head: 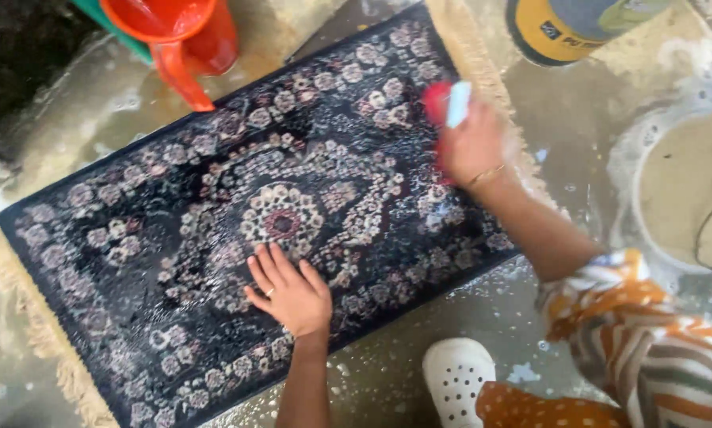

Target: Scrubbing and washing a small rug with soap and water on a concrete floor.

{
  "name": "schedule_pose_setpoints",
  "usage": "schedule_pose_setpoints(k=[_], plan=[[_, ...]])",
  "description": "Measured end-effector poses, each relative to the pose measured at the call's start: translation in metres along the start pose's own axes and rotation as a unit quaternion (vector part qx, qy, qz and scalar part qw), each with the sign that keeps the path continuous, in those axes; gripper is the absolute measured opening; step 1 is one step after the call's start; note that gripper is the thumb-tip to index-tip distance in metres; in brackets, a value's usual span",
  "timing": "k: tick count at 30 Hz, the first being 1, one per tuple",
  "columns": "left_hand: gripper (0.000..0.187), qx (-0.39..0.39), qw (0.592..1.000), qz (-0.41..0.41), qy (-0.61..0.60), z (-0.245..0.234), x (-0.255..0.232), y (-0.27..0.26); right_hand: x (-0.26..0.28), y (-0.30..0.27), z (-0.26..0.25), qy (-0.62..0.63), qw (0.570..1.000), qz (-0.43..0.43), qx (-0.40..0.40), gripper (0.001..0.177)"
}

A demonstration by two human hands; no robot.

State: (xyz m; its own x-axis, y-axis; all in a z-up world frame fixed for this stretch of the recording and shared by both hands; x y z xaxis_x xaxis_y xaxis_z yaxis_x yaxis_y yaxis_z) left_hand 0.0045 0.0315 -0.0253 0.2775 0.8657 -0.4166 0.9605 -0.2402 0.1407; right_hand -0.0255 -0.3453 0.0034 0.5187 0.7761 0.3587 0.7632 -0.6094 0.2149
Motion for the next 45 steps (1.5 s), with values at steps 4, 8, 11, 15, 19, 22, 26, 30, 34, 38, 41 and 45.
schedule_pose_setpoints(k=[4, 8, 11, 15, 19, 22, 26, 30, 34, 38, 41, 45], plan=[[0.060, 0.010, 1.000, -0.013, -0.016, 0.007, -0.001, -0.004, 0.001, 0.007, -0.026, -0.180, 0.980, -0.065, -0.063, 0.034], [0.059, -0.008, 1.000, 0.002, -0.004, 0.009, 0.001, -0.006, 0.104, -0.044, -0.052, 0.061, 0.961, 0.219, 0.159, 0.029], [0.059, -0.021, 1.000, 0.001, 0.002, 0.007, 0.005, -0.006, 0.149, -0.137, -0.019, -0.068, 0.956, -0.253, 0.132, 0.043], [0.059, -0.039, 0.998, 0.012, -0.038, 0.002, 0.016, -0.013, 0.123, -0.140, -0.006, 0.012, 0.893, -0.447, 0.050, 0.059], [0.061, 0.007, 0.998, 0.006, -0.058, -0.023, 0.034, -0.027, 0.057, -0.063, 0.009, -0.130, 0.944, -0.265, 0.146, 0.021], [0.060, -0.006, 0.998, -0.044, -0.050, -0.050, 0.057, -0.046, 0.022, -0.011, 0.003, -0.132, 0.971, -0.152, 0.130, 0.029], [0.065, -0.031, 0.992, -0.116, -0.028, -0.062, 0.105, -0.074, 0.079, 0.013, -0.024, -0.216, 0.941, -0.259, 0.022, 0.052], [0.074, -0.080, 0.972, -0.221, 0.012, -0.069, 0.161, -0.086, 0.194, -0.006, -0.002, -0.059, 0.928, -0.351, 0.113, 0.052], [0.101, -0.099, 0.954, -0.284, -0.026, -0.079, 0.188, -0.082, 0.318, -0.039, 0.033, -0.018, 0.864, -0.491, 0.113, 0.074], [0.111, -0.042, 0.960, -0.274, -0.032, -0.083, 0.194, -0.083, 0.361, -0.076, 0.120, -0.031, 0.876, -0.481, -0.006, 0.074], [0.098, -0.062, 0.959, -0.266, -0.070, -0.066, 0.204, -0.094, 0.373, -0.119, 0.134, -0.052, 0.908, -0.402, 0.103, 0.045], [0.081, -0.086, 0.953, -0.273, -0.104, -0.075, 0.224, -0.088, 0.352, -0.205, 0.119, 0.018, 0.895, -0.430, 0.115, 0.032]])
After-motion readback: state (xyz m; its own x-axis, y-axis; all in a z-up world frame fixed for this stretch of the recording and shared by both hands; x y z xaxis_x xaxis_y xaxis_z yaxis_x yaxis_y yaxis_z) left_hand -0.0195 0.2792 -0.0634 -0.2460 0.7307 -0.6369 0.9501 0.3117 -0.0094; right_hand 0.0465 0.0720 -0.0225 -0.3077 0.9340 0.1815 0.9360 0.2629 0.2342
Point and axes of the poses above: each hand's wrist, its own y-axis towards the middle knuckle, its own z-axis out of the palm, x = y × z, the point moved 3 cm from there along y, towards the middle knuckle, and after that the axes turned 7 degrees about -y, right-handed, at the moved point
